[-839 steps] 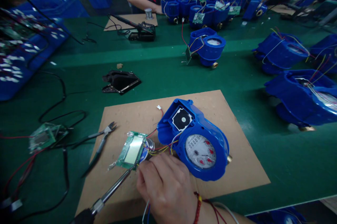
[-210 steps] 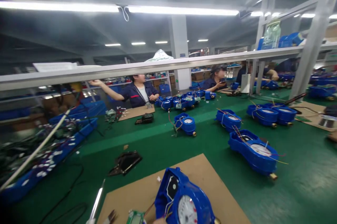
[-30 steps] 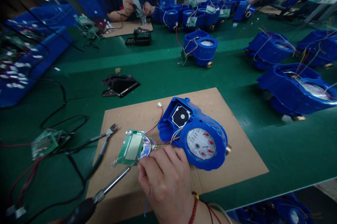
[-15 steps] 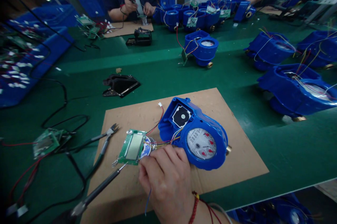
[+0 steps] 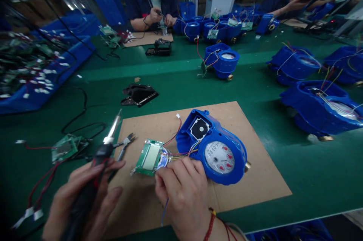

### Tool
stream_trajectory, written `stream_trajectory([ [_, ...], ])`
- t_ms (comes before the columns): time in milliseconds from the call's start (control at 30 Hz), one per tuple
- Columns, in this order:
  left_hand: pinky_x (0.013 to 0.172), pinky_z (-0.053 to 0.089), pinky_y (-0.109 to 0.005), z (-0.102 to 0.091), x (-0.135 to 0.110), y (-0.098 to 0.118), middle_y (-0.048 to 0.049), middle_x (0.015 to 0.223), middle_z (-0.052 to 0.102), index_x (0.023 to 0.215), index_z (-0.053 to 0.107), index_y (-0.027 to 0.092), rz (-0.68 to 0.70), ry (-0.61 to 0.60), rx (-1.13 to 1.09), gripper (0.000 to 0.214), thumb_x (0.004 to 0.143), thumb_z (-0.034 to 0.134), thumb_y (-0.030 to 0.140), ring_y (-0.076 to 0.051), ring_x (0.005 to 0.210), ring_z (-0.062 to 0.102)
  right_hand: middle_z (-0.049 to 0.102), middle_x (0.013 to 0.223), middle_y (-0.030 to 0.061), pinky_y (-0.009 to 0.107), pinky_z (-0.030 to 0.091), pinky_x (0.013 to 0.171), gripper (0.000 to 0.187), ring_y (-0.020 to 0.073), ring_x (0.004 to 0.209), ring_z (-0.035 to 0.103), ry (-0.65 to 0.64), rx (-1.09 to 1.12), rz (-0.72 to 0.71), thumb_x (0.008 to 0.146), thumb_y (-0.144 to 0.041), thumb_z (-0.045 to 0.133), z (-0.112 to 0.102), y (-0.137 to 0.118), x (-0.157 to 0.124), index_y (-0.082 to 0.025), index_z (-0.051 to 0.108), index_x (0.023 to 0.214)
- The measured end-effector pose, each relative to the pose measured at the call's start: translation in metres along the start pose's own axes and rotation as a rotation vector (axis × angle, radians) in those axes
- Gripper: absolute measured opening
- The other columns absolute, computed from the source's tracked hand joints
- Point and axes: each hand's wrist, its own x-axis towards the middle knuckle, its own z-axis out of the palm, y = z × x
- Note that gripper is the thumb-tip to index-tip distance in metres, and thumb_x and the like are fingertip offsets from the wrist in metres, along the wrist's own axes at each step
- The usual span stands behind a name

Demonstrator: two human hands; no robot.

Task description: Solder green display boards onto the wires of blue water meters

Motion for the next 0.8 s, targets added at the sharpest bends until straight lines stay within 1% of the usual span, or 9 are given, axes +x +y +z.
stream_trajectory([
  [67, 0.096, 0.034, -0.039, 0.014, 0.005, -0.002, -0.0119, 0.105, 0.056, 0.112, 0.045, 0.013, 0.032, -0.042, -0.018, 0.049, 0.068, 0.065, 0.013, -0.026, 0.111, 0.044, 0.057, 0.067, -0.0022, 0.03, 0.027, 0.062, 0.008, 0.014, 0.066, 0.048, 0.002, -0.001, -0.005, 0.079, -0.017, 0.054, 0.0, 0.0, 0.0, -0.022, 0.059, 0.075],
  [167, 0.099, 0.033, -0.041, 0.024, 0.011, -0.009, -0.0139, 0.114, 0.049, 0.115, 0.043, 0.012, 0.051, -0.15, -0.047, 0.053, 0.067, 0.065, 0.011, -0.027, 0.115, 0.041, 0.057, 0.067, -0.0022, 0.03, 0.027, 0.062, 0.008, 0.0138, 0.066, 0.048, 0.01, 0.0, -0.01, 0.079, -0.017, 0.054, 0.0, -0.001, 0.001, -0.021, 0.059, 0.074],
  [367, 0.102, 0.03, -0.047, 0.024, 0.013, -0.015, -0.01, 0.116, 0.047, 0.115, 0.043, 0.018, -0.03, -0.207, -0.058, 0.045, 0.073, 0.06, 0.012, -0.026, 0.119, 0.036, 0.057, 0.069, -0.0013, 0.03, 0.027, 0.063, 0.008, 0.0143, 0.068, 0.048, -0.015, 0.005, -0.023, 0.079, -0.016, 0.053, -0.002, -0.001, 0.001, -0.021, 0.059, 0.075],
  [433, 0.102, 0.031, -0.047, 0.024, 0.014, -0.015, -0.0105, 0.119, 0.045, 0.117, 0.042, 0.018, -0.047, -0.228, -0.053, 0.046, 0.075, 0.059, 0.013, -0.026, 0.119, 0.035, 0.059, 0.073, -0.0002, 0.03, 0.029, 0.065, 0.007, 0.0152, 0.071, 0.049, -0.024, 0.021, -0.054, 0.081, -0.02, 0.054, -0.005, -0.001, 0.0, -0.021, 0.06, 0.082],
  [500, 0.101, 0.031, -0.047, 0.023, 0.015, -0.014, -0.0108, 0.121, 0.044, 0.12, 0.039, 0.018, -0.057, -0.237, -0.044, 0.049, 0.075, 0.059, 0.013, -0.026, 0.12, 0.035, 0.06, 0.08, 0.0024, 0.031, 0.031, 0.068, 0.014, 0.0168, 0.076, 0.05, -0.001, 0.058, -0.112, 0.085, -0.026, 0.048, -0.009, -0.002, -0.001, -0.019, 0.059, 0.091],
  [567, 0.1, 0.034, -0.044, 0.02, 0.014, -0.011, -0.0111, 0.119, 0.045, 0.119, 0.04, 0.017, -0.023, -0.21, -0.035, 0.048, 0.075, 0.059, 0.012, -0.026, 0.119, 0.036, 0.06, 0.086, 0.0057, 0.032, 0.033, 0.072, 0.026, 0.0185, 0.083, 0.049, 0.04, 0.101, -0.164, 0.09, -0.031, 0.038, -0.014, -0.003, -0.002, -0.016, 0.058, 0.095],
  [633, 0.098, 0.036, -0.041, 0.015, 0.013, -0.004, -0.0119, 0.115, 0.049, 0.114, 0.043, 0.015, 0.032, -0.127, -0.053, 0.047, 0.071, 0.061, 0.008, -0.026, 0.116, 0.041, 0.06, 0.083, 0.0069, 0.032, 0.034, 0.072, 0.033, 0.0186, 0.082, 0.049, 0.071, 0.132, -0.18, 0.092, -0.033, 0.03, -0.018, -0.004, -0.001, -0.014, 0.058, 0.092],
  [700, 0.095, 0.038, -0.037, 0.009, 0.011, 0.007, -0.0112, 0.11, 0.053, 0.111, 0.042, 0.014, 0.092, -0.051, -0.103, 0.049, 0.067, 0.062, 0.003, -0.024, 0.108, 0.048, 0.058, 0.073, 0.0049, 0.03, 0.032, 0.066, 0.034, 0.0167, 0.071, 0.048, 0.073, 0.137, -0.165, 0.093, -0.031, 0.027, -0.02, -0.005, 0.0, -0.015, 0.056, 0.086],
  [800, 0.088, 0.042, -0.033, 0.004, 0.007, 0.028, -0.0084, 0.106, 0.053, 0.111, 0.038, 0.014, 0.135, -0.006, -0.182, 0.056, 0.063, 0.061, -0.003, -0.02, 0.097, 0.055, 0.054, 0.065, 0.0016, 0.029, 0.026, 0.058, 0.026, 0.0144, 0.06, 0.044, 0.02, 0.082, -0.147, 0.092, -0.024, 0.031, -0.018, -0.006, 0.005, -0.016, 0.052, 0.08],
])
